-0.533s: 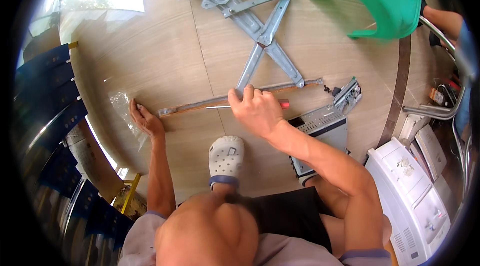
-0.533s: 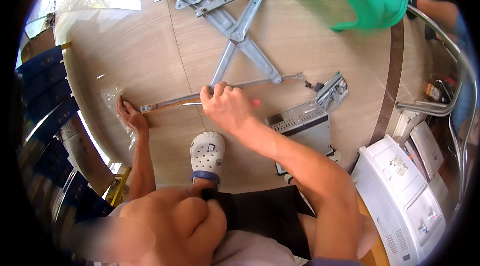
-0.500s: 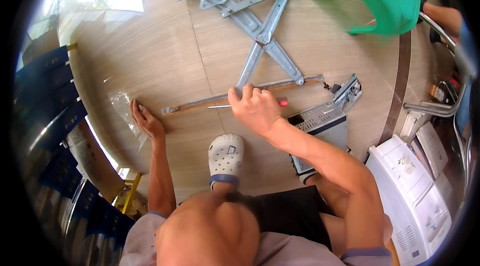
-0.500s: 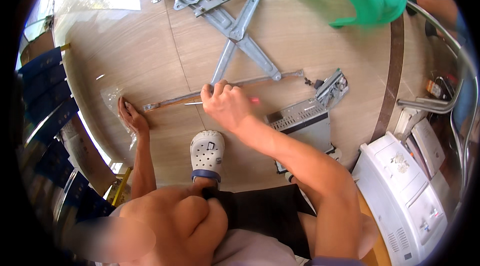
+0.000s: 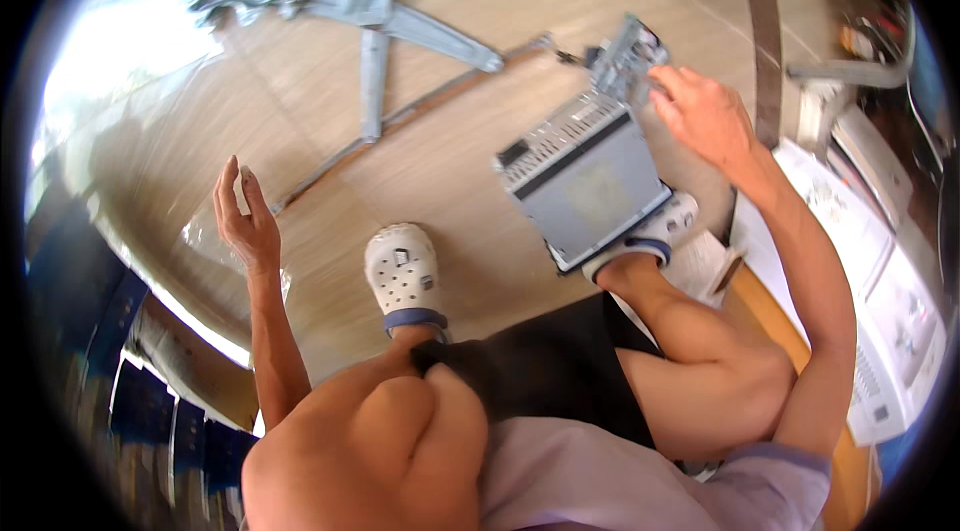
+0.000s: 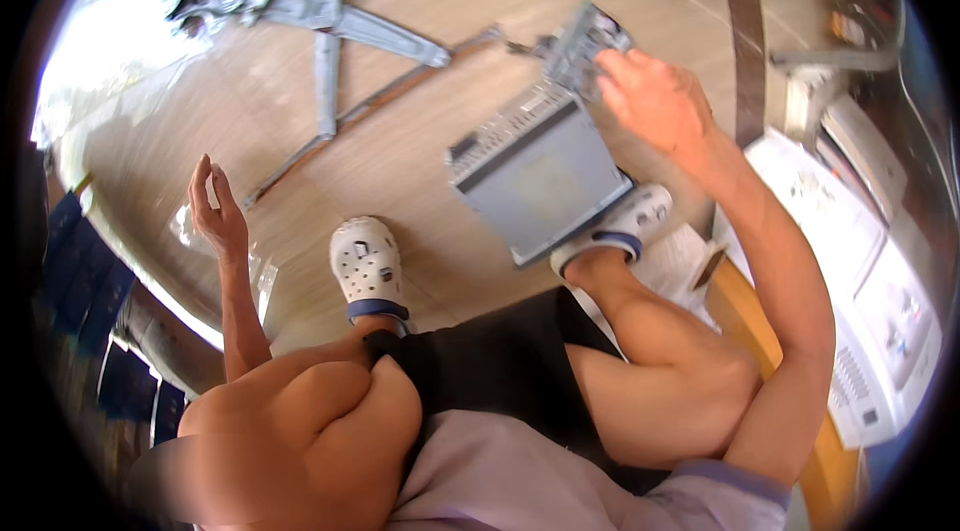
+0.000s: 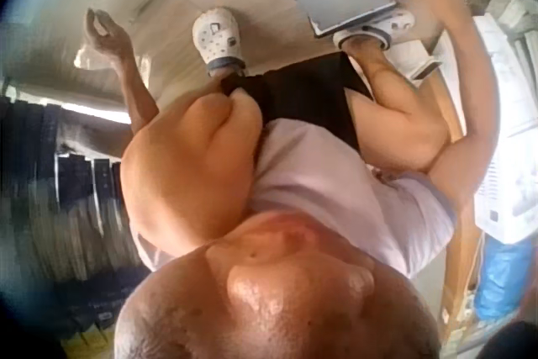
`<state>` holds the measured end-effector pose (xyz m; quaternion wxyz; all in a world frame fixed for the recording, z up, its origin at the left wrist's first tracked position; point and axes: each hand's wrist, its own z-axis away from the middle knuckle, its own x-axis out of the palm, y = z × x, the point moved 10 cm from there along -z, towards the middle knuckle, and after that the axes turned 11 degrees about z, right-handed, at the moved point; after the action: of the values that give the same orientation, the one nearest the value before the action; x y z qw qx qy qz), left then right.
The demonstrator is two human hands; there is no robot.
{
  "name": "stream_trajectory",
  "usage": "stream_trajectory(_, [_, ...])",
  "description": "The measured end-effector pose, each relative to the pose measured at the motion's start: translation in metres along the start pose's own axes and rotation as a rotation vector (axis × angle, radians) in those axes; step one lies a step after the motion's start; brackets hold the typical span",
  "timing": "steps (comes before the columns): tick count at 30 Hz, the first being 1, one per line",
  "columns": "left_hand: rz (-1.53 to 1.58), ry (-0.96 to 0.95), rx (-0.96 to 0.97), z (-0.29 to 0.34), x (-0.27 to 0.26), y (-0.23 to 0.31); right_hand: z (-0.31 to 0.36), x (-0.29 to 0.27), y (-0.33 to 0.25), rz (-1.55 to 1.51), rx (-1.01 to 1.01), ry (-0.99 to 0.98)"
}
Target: The person, while sitting on the floor, works on a car window regulator by hand and using a screwdriver to remove or tighten screws on the motor and gear mechanism.
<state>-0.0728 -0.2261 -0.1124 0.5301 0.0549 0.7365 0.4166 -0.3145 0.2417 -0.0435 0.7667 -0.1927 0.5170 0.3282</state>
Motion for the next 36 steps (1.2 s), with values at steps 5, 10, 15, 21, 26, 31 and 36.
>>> stream_trajectory(5, [-0.023,-0.251,0.116,0.034,0.043,0.052,0.101,0.11,0.112,-0.081,0.223,-0.552])
stream_trajectory(10, [-0.079,-0.383,-0.095,0.059,0.02,0.062,0.134,0.143,0.147,-0.188,0.192,-0.372])
stream_trajectory(15, [-0.155,-0.27,-0.404,0.095,-0.041,0.067,0.114,0.203,0.149,-0.369,0.174,-0.393])
stream_trajectory(21, [-0.152,-0.201,-0.605,0.178,-0.085,0.091,0.097,0.216,0.154,-0.231,0.01,-0.292])
stream_trajectory(26, [-0.1,-0.222,-0.711,0.243,-0.055,0.116,0.087,0.226,0.139,-0.063,-0.272,-0.298])
stream_trajectory(31, [-0.003,-0.205,-0.736,0.292,-0.014,0.129,0.083,0.22,0.14,-0.096,-0.315,-0.289])
stream_trajectory(36, [0.047,-0.132,-0.685,0.309,-0.008,0.141,0.074,0.208,0.123,-0.079,-0.383,-0.193])
